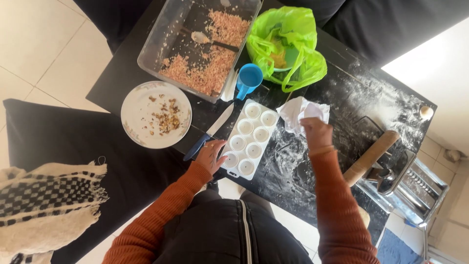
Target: Using a manual pasta machine to thin out a piece of dough on a floured table.
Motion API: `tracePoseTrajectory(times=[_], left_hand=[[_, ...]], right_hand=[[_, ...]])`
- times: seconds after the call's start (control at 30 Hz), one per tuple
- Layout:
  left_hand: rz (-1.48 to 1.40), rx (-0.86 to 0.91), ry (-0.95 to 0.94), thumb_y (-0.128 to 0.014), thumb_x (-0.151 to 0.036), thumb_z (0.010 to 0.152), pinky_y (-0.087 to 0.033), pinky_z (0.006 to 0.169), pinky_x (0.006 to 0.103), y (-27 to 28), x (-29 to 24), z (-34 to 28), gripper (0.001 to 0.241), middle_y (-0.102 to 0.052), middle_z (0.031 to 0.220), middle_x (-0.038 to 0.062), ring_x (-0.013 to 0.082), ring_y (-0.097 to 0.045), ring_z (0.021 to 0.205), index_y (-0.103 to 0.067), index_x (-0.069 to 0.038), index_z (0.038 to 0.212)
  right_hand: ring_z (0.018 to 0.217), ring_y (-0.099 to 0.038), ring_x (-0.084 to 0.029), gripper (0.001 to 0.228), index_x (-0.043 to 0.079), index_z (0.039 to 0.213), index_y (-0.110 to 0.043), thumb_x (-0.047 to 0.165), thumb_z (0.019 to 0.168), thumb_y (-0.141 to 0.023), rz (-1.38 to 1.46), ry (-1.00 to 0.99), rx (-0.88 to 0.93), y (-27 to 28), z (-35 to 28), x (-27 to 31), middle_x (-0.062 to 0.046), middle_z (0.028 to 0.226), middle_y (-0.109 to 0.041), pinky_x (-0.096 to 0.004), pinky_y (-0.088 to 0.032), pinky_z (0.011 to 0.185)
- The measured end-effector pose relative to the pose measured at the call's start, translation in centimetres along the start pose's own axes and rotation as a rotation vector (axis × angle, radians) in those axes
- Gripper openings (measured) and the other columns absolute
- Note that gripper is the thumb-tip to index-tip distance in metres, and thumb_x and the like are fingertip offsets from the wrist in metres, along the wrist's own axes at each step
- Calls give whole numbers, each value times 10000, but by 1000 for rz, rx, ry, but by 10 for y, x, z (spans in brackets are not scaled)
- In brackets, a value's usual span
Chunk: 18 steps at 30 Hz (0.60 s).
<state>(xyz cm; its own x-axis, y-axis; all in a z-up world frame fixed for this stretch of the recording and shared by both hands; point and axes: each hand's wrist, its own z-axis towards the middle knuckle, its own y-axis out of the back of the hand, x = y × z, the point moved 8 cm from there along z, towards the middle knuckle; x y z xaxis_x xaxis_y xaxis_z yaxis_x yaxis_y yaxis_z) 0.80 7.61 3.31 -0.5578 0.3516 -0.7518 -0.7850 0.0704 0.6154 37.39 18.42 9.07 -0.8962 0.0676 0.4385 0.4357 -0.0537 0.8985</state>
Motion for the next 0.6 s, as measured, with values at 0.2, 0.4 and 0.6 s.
tracePoseTrajectory(times=[0.2,0.4,0.6], left_hand=[[13,-13,-29,-793,-162,832,-471,1010,409,2,-2,-5,578,-628,1281,130,314,-571,1207,-533,-53,1336],[-26,-24,17,-783,-160,840,-470,1028,407,12,3,-15,566,-631,1293,119,304,-567,1221,-547,-66,1346],[-7,-46,26,-775,-162,833,-464,1030,422,13,17,-26,571,-629,1294,116,304,-571,1218,-541,-68,1345]], right_hand=[[747,-749,-180,59,54,932,-756,67,908,-704,52,513,100,-56,-60,108,-99,918,-770,-251,-616,607],[736,-742,-211,109,18,936,-752,2,857,-679,157,459,212,-67,-69,153,-122,918,-762,-292,-621,678],[738,-740,-213,74,21,931,-758,26,885,-701,197,390,141,-65,-58,161,-122,889,-758,-304,-603,684]])
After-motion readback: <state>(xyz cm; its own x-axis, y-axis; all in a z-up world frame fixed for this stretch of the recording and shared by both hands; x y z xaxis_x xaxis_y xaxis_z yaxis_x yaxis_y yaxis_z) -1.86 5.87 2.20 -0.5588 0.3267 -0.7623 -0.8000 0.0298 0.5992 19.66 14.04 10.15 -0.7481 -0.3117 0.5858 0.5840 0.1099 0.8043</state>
